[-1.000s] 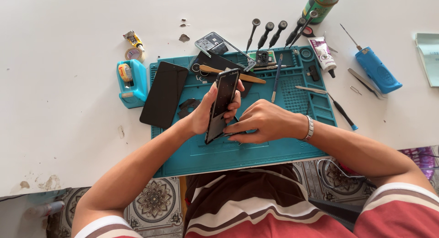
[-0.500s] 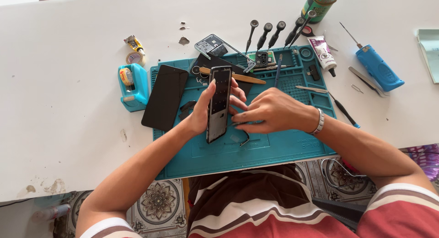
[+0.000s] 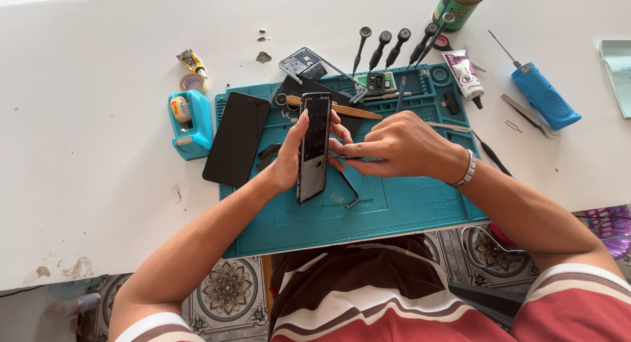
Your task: The person uses a metal prying tool to carefully separate the screen assembly from the smartphone frame. They then use a screwdriver to remove screws from the internal metal bracket and place them on the workbench.
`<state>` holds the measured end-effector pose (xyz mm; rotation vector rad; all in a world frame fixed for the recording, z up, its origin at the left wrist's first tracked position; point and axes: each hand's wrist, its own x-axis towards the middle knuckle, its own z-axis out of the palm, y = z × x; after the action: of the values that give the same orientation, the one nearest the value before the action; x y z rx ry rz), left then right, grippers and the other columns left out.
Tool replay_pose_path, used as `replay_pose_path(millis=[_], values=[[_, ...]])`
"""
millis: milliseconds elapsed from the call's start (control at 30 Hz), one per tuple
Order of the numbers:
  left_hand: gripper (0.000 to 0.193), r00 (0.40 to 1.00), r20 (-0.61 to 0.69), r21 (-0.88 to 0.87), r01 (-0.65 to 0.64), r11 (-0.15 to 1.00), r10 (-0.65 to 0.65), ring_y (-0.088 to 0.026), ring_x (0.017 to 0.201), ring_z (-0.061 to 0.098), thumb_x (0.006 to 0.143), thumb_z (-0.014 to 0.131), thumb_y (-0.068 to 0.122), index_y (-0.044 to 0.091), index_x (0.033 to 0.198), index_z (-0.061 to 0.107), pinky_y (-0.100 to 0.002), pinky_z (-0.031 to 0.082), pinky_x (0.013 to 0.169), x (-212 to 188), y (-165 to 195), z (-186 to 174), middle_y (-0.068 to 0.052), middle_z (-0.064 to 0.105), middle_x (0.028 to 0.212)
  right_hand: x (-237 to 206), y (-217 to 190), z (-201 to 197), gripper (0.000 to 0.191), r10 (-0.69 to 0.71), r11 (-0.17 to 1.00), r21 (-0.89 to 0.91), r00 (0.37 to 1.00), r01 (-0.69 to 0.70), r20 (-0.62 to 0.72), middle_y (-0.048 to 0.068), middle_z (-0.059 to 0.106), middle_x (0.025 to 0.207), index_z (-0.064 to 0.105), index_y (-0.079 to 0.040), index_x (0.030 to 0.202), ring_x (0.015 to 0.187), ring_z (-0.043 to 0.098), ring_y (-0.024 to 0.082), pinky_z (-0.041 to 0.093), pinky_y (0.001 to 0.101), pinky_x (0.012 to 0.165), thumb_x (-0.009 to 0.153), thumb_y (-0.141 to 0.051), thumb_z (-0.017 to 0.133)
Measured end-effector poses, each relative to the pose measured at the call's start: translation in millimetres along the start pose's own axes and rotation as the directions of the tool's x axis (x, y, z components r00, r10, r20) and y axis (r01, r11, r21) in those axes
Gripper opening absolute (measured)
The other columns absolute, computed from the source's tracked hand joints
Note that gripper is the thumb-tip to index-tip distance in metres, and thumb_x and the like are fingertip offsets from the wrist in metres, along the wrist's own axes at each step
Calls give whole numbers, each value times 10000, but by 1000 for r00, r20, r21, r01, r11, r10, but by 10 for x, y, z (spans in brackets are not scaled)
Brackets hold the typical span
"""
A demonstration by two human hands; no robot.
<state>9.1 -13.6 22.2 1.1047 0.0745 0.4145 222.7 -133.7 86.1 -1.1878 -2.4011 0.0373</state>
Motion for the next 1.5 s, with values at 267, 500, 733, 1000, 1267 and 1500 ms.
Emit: replay_pose_path(millis=[267,500,733,1000,1267,1500], values=[[640,1000,7,-22,11,1000,-11,-250,1023,688,1031,358,665,97,1317,434,-431,624,832,3,14,3,-183,623,1163,-9,-3,-4,239,7,999,-37,1000,-7,16,-22,606,501,808,-213,1094,400,512,126,370,294,395,860,-244,772],[653,1000,15,0,7,1000,-7,-254,1035,688,1026,356,675,95,1315,441,-432,629,837,7,15,17,-190,618,1171,-16,10,-12,217,6,1000,-17,1000,-6,9,-27,611,512,810,-202,1066,406,518,121,371,286,396,859,-256,777],[657,1000,21,4,4,1000,-4,-264,1021,694,1023,366,681,93,1307,441,-430,626,835,8,26,11,-204,627,1167,-17,18,-22,222,8,1000,0,1000,-8,19,-22,626,524,813,-195,1056,410,530,120,381,277,399,845,-254,778],[666,1000,-24,28,14,1000,-13,-256,1022,690,1014,363,679,81,1295,442,-435,640,823,15,37,30,-198,618,1182,-32,30,-9,203,5,995,-101,999,-10,-47,-27,630,557,791,-181,1065,466,573,118,398,279,416,876,-256,783],[669,999,-37,19,19,1000,-18,-265,989,713,1016,352,680,75,1284,449,-429,642,818,18,39,27,-217,642,1164,-21,4,16,183,27,994,-102,999,-29,-21,-20,629,536,790,-164,1038,440,574,127,401,280,408,881,-258,787],[662,999,-26,35,19,999,-18,-249,1007,700,1017,346,678,87,1301,440,-430,642,834,12,18,7,-209,637,1173,-10,10,-15,214,43,999,-8,999,-44,-15,5,666,555,810,-164,1030,447,599,130,419,268,415,835,-245,782]])
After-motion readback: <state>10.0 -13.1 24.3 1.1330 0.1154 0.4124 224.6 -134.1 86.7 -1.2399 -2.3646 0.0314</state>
